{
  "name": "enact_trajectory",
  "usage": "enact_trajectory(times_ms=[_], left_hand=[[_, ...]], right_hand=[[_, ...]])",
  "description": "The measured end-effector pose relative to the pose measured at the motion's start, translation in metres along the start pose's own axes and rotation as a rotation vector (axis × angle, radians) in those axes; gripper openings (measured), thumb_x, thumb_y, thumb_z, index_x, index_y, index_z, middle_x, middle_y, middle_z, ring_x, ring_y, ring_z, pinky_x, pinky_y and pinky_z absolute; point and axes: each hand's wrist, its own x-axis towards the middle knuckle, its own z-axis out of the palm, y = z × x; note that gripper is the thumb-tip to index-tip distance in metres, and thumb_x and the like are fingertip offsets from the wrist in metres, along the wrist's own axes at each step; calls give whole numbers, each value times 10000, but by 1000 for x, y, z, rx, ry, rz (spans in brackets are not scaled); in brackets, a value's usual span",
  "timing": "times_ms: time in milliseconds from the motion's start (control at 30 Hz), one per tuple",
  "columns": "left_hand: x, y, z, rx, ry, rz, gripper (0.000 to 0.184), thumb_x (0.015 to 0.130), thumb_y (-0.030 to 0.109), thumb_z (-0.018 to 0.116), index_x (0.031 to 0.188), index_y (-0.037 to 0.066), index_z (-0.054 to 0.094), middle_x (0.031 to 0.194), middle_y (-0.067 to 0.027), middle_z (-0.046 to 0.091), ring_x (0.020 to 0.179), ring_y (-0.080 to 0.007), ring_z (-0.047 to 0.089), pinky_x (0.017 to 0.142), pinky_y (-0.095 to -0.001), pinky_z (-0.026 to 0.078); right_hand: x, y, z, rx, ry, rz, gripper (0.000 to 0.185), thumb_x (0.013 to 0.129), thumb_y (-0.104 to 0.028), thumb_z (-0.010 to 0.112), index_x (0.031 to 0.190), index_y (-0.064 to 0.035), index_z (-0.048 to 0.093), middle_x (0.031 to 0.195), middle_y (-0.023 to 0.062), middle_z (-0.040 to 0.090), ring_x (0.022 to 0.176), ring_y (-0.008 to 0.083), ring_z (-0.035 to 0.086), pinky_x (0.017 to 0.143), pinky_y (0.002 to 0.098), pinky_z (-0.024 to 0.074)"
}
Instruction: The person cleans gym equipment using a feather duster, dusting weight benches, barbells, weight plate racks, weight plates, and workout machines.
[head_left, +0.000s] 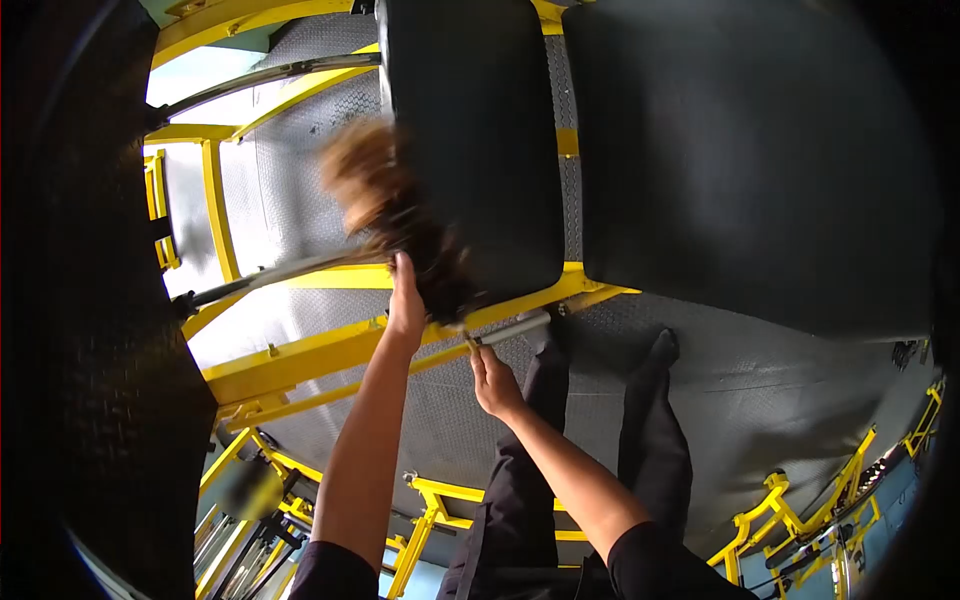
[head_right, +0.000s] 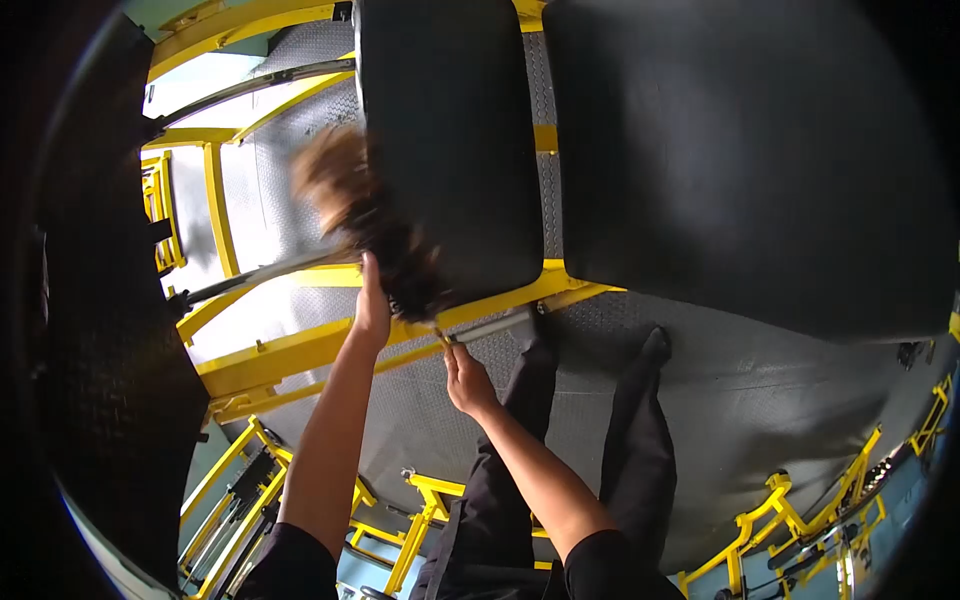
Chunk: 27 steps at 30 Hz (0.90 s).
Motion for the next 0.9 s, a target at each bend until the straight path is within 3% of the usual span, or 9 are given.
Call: enact_trajectory(times_ms=[33,100,167,233,400,533,600,767,900], left_hand=[[9,11,1,-232,-91,-129,777,996,619,314,1500,29,266,1418,-124,465,1235,-264,518,1090,-381,392],[17,24,16,-242,-115,-15,779,990,633,315,1496,42,277,1435,-120,455,1229,-264,522,1086,-389,396],[58,-14,-12,-223,-217,-101,773,993,631,295,1541,95,198,1549,-148,306,1408,-283,320,1165,-435,250],[68,-39,-9,459,272,160,844,981,629,331,1560,66,84,1583,-237,153,1455,-384,170,1185,-416,145],[78,-45,-13,525,286,107,916,909,728,365,1569,159,80,1543,-311,171,1419,-490,184,1161,-518,157],[67,-25,0,643,330,14,948,882,759,382,1569,180,79,1516,-351,183,1394,-512,228,1147,-545,188],[69,-26,-1,641,345,14,953,878,764,383,1569,183,80,1519,-344,183,1397,-512,218,1148,-540,185],[70,-34,-10,542,289,20,886,930,709,349,1570,165,68,1553,-306,140,1437,-469,153,1170,-500,158],[53,-52,-28,265,73,235,659,1055,476,231,1565,88,77,1610,-190,92,1488,-327,100,1193,-419,125]], right_hand=[[10,-4,1,-8,4,-3,207,1029,-226,414,1094,-43,488,791,230,613,775,471,598,629,526,459],[36,-13,1,-54,154,-17,228,1033,-239,421,1045,-23,492,796,245,602,765,445,612,610,498,454],[79,-33,-1,-68,321,-73,266,1022,-259,441,940,-15,510,763,232,584,764,447,598,625,492,445],[126,-72,-8,-28,382,87,301,1021,-284,415,935,-13,514,781,250,582,784,452,596,666,506,439],[229,-144,-49,-149,262,-202,257,1011,-267,440,927,-35,514,830,267,623,826,508,580,674,566,466],[262,-171,-77,-339,298,-126,240,1002,-261,455,924,-42,514,845,271,639,822,493,601,682,552,486],[261,-174,-70,-234,440,-179,268,1007,-279,462,892,-40,504,777,253,623,790,495,590,646,552,464],[169,-141,-45,-290,91,-169,203,991,-241,478,910,-60,521,796,275,630,804,500,598,675,583,474],[105,-123,-50,-299,174,-111,240,991,-256,493,903,-34,517,797,273,614,804,508,580,644,566,448]])
